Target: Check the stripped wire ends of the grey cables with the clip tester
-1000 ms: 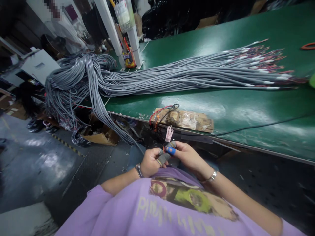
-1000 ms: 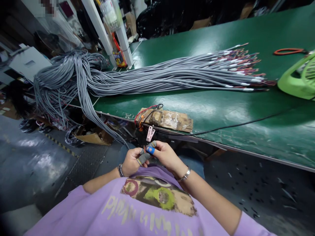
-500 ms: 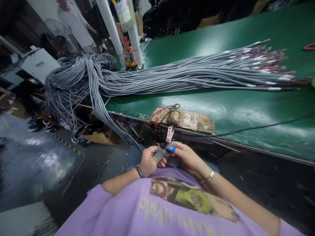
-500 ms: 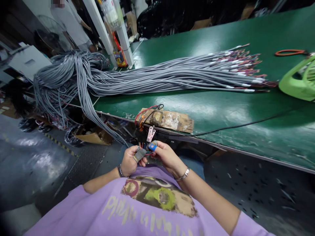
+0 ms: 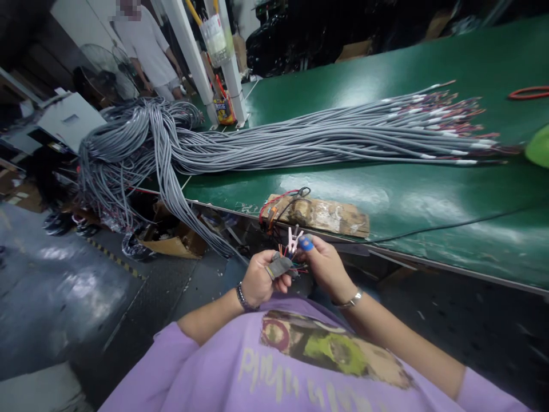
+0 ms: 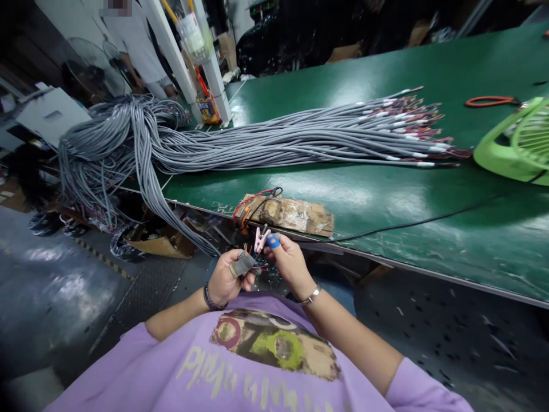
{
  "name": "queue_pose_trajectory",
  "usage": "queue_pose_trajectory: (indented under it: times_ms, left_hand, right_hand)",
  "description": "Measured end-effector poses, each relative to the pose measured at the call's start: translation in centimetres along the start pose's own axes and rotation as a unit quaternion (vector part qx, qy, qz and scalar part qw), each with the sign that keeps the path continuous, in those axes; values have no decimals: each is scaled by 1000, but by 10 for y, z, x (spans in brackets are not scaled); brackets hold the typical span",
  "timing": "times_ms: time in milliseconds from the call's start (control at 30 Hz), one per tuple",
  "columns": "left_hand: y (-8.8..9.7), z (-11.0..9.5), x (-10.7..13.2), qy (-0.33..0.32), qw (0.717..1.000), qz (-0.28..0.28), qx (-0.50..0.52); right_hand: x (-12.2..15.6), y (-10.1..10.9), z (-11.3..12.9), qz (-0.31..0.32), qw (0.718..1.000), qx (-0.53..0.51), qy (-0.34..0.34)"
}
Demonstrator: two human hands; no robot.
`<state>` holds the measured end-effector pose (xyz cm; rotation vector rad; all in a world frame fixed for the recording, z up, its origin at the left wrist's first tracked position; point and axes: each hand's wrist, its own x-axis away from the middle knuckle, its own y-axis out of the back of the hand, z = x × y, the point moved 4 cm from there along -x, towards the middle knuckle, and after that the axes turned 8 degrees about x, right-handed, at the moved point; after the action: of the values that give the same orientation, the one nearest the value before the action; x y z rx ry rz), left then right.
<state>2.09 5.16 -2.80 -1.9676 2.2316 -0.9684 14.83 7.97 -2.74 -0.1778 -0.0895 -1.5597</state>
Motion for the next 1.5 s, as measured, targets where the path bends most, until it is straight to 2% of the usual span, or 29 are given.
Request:
queue_pose_trajectory:
  times_ms: [67,133,233,300,533,767,867,967,1067,1200,1500]
  left_hand:
    - [-1,0,-2,2,1000,-4,5]
    - [-1,0,-4,7,1000,-8,7]
    - [1,1,-6,6,1000,-12,9]
    - [2,2,-6,6,1000,-12,8]
    - [2,6,-5,19,1000,-12,-10]
    - [5,4,1,4,1000,-27,0]
    - [9,7,5,-3,1000,-16,-9]
    - [14,11,8,-28,999,-5,-31]
    - [17,11,9,-70,996,-17,-54]
    - [14,7,9,-98,991,-34,-81]
    - [7,4,4,-90,988,-53,-114]
  right_hand:
    - [0,-3,0,-3,1000,-27,-8]
    - [-2,-9,-3,38,995,-77,-40]
    - [-5,-18,-10,115,973,-172,-101]
    - [-7,-20,-14,129,961,-213,-121]
    - [-10,-19,-18,112,956,-239,-128]
    - [-7,-20,-22,104,952,-248,-146]
    - [-6,-20,-21,112,952,-242,-150]
    - [-6,-18,-19,127,954,-230,-142]
    - [-6,-17,-17,122,957,-230,-132]
    - [-5,-17,-15,110,957,-235,-130]
    - [-9,-19,-23,110,951,-255,-137]
